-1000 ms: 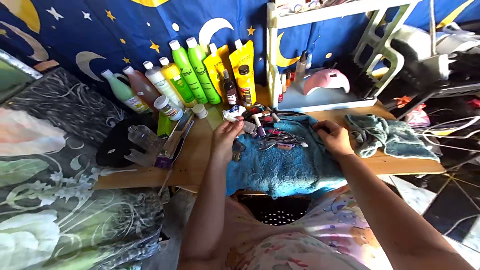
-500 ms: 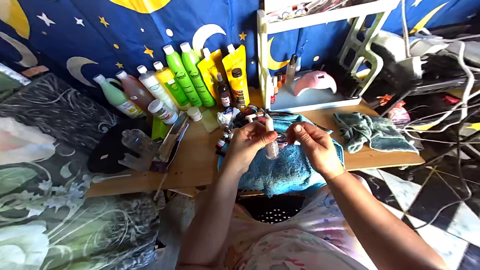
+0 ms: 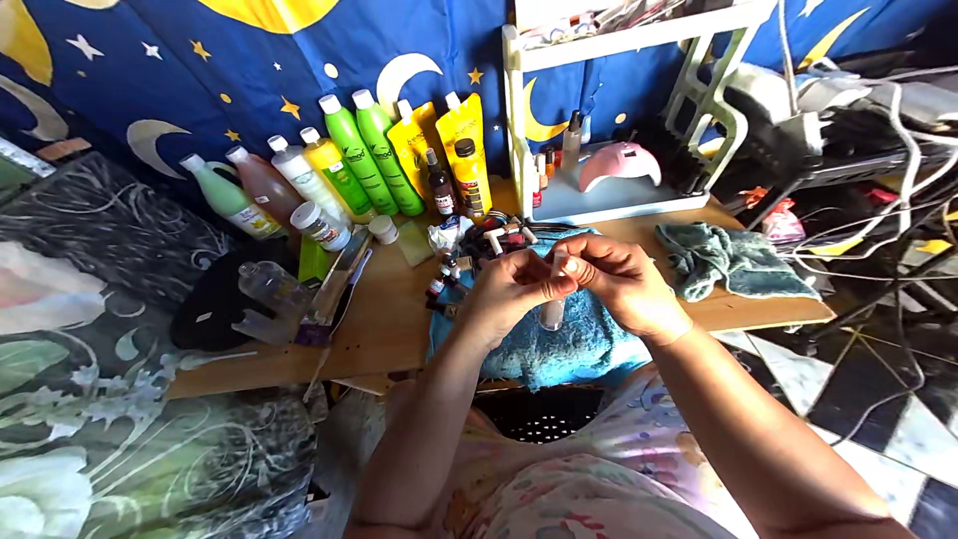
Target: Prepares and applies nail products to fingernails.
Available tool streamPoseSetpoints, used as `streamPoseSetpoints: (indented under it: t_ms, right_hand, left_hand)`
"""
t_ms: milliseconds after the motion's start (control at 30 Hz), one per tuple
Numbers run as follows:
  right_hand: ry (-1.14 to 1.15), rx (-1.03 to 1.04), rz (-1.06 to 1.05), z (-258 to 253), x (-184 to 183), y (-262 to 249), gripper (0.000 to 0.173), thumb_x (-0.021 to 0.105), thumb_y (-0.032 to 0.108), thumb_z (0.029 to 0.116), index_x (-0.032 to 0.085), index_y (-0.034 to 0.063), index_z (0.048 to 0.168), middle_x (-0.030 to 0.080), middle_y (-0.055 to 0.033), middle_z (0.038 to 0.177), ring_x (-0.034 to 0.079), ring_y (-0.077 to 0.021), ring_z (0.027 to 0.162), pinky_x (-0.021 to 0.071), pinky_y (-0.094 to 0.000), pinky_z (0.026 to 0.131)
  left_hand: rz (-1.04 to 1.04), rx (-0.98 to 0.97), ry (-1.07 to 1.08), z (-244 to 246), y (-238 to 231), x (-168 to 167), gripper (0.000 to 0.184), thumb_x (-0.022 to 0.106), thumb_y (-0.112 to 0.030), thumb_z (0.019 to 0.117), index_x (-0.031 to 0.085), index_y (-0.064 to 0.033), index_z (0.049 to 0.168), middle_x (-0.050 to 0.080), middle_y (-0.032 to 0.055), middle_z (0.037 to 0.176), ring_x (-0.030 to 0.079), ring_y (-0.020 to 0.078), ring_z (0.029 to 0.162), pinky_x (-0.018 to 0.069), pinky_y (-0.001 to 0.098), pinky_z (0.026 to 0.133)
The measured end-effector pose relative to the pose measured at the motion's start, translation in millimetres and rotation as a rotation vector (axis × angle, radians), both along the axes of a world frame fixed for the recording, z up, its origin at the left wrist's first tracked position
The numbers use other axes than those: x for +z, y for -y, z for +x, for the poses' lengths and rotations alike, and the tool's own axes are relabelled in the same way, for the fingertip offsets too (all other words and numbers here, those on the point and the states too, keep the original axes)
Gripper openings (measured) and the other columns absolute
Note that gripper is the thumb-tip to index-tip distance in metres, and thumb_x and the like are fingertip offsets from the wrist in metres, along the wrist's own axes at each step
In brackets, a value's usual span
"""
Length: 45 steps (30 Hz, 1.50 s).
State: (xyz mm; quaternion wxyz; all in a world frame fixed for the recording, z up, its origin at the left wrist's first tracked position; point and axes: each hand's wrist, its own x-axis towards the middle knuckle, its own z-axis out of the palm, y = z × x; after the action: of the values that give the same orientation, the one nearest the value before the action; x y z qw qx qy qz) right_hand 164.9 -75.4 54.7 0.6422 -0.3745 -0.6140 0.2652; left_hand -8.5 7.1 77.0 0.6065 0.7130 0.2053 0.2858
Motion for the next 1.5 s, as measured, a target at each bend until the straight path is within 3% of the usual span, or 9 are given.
streamPoseSetpoints:
  t_ms: [100,233,367,500,633,867,1033,1233,1500]
  right_hand:
    - [0.003,0.006,0.020,-2,-2,-1,0.015,0.058,0.011,0.1020,0.071,0.0069,0.108,0.069,0.0009,0.091,0.063,-0.0051,0.075,0.0550,-0.0199,0.067]
    - [0.026,-0.016,0.015,-3,-3,0,0.022,0.051,0.014,0.1058,0.070,0.0060,0.113,0.067,0.0018,0.087,0.062,-0.0048,0.075,0.0541,-0.0203,0.069]
    - [0.027,-0.010,0.022,-4,-3,0,0.025,0.047,0.014,0.1073,0.069,0.0069,0.117,0.066,0.0024,0.089,0.061,-0.0046,0.077,0.0542,-0.0207,0.071]
    - [-0.051,-0.001,0.012,-5,-4,-1,0.025,0.046,0.016,0.1081,0.068,0.0081,0.118,0.066,0.0010,0.092,0.062,-0.0062,0.078,0.0555,-0.0224,0.072]
    - [-0.135,-0.017,-0.009,-7,-7,-2,0.025,0.046,0.015,0.1083,0.067,0.0091,0.120,0.065,0.0008,0.091,0.063,-0.0072,0.078,0.0571,-0.0246,0.072]
    - [-0.299,-0.092,-0.087,-13,-18,-3,0.021,0.048,0.015,0.1076,0.066,0.0111,0.117,0.066,-0.0001,0.094,0.062,-0.0080,0.078,0.0566,-0.0245,0.074]
    - [-0.357,-0.106,-0.149,-18,-30,-2,0.018,0.053,0.013,0.1049,0.067,0.0095,0.116,0.066,-0.0031,0.092,0.063,-0.0117,0.079,0.0583,-0.0297,0.077]
    - [-0.383,-0.083,-0.218,-32,-33,-1,0.015,0.056,0.011,0.1024,0.068,0.0064,0.110,0.067,-0.0053,0.088,0.065,-0.0130,0.077,0.0580,-0.0303,0.077]
    - [-0.409,-0.043,-0.282,-48,-36,1,0.014,0.057,0.012,0.1030,0.067,0.0042,0.108,0.068,-0.0054,0.086,0.065,-0.0126,0.076,0.0573,-0.0279,0.075]
  left_hand:
    - [0.012,-0.002,0.024,-4,0,-2,0.012,0.068,-0.017,0.0978,0.069,-0.0050,0.099,0.068,0.0031,0.088,0.065,0.0089,0.080,0.0559,0.0265,0.077]
    - [0.000,0.023,0.022,-11,-1,-6,0.031,0.050,-0.033,0.1072,0.070,-0.0094,0.105,0.069,0.0010,0.090,0.066,0.0082,0.081,0.0569,0.0277,0.078]
    - [-0.048,0.022,0.006,-17,-4,-13,0.037,0.047,-0.036,0.1082,0.070,-0.0078,0.112,0.071,0.0027,0.094,0.067,0.0099,0.084,0.0575,0.0296,0.081]
    - [-0.144,-0.077,0.012,-22,-6,-19,0.038,0.042,-0.030,0.1101,0.066,-0.0022,0.118,0.072,0.0105,0.100,0.071,0.0171,0.087,0.0599,0.0316,0.080]
    - [-0.227,-0.075,0.050,-25,-7,-17,0.027,0.046,-0.021,0.1084,0.064,-0.0037,0.118,0.071,0.0081,0.095,0.070,0.0131,0.079,0.0597,0.0269,0.074]
    - [-0.155,0.031,0.081,-29,-13,-3,0.035,0.040,-0.029,0.1107,0.064,-0.0063,0.120,0.070,0.0080,0.090,0.067,0.0119,0.074,0.0581,0.0251,0.069]
    - [-0.084,0.065,0.134,-34,-20,5,0.030,0.049,-0.029,0.1082,0.066,-0.0100,0.125,0.069,0.0058,0.094,0.066,0.0110,0.077,0.0574,0.0250,0.071]
    - [-0.076,0.185,0.170,-28,-22,15,0.021,0.053,-0.023,0.1067,0.068,-0.0083,0.111,0.067,0.0035,0.084,0.062,0.0076,0.067,0.0543,0.0203,0.063]
    - [-0.062,0.332,0.110,-22,-23,12,0.020,0.054,-0.028,0.1065,0.064,-0.0119,0.098,0.059,-0.0020,0.073,0.054,0.0036,0.058,0.0477,0.0167,0.056]
